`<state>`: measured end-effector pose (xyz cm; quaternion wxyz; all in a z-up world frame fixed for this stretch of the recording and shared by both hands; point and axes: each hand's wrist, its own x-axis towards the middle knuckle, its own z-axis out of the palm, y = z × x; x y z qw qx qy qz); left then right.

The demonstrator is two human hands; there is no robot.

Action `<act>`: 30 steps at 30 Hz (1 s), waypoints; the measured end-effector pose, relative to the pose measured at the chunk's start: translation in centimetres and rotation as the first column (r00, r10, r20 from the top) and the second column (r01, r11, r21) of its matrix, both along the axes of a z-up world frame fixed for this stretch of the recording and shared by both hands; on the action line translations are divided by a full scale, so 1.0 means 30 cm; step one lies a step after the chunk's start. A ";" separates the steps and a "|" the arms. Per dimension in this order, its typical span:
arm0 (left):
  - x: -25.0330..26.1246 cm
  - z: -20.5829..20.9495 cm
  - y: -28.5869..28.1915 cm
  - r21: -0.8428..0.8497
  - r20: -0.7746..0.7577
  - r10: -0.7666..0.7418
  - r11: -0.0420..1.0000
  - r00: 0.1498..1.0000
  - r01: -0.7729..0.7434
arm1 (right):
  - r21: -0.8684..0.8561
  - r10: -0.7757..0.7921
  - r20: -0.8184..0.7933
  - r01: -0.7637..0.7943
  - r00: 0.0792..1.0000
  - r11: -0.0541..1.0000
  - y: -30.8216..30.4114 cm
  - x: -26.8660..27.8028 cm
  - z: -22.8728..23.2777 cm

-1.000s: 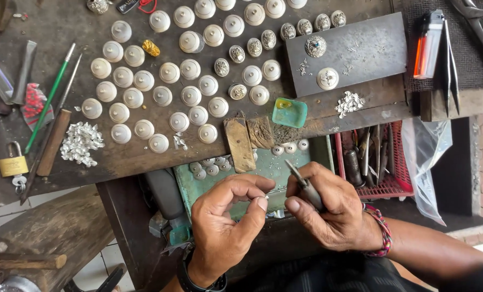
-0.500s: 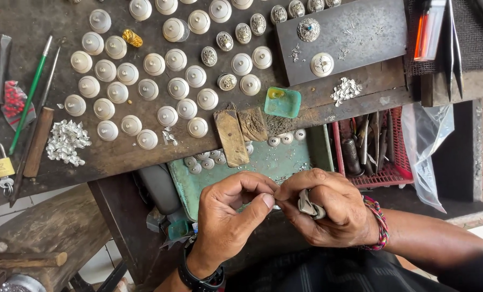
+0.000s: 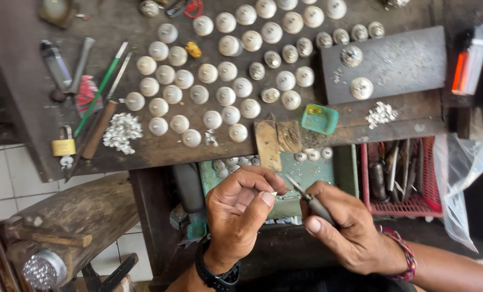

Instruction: Attaching small silver rings to jewelry components using pliers at a metalworking bench.

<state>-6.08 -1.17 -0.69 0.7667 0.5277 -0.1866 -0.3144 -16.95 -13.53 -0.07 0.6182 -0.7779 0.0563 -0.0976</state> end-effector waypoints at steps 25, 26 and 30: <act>0.022 0.001 0.018 -0.081 -0.088 0.062 0.994 0.994 -0.069 | 0.029 0.132 -0.103 -0.129 0.986 0.991 0.029 0.004 -0.030; 0.023 0.001 0.018 -0.072 -0.079 0.062 0.995 0.995 -0.068 | 0.022 0.131 -0.096 -0.130 0.987 0.991 0.029 0.006 -0.029; 0.018 -0.001 0.017 -0.080 -0.107 0.067 0.994 0.992 -0.075 | 0.006 0.109 -0.103 -0.109 0.989 0.994 0.030 -0.003 -0.040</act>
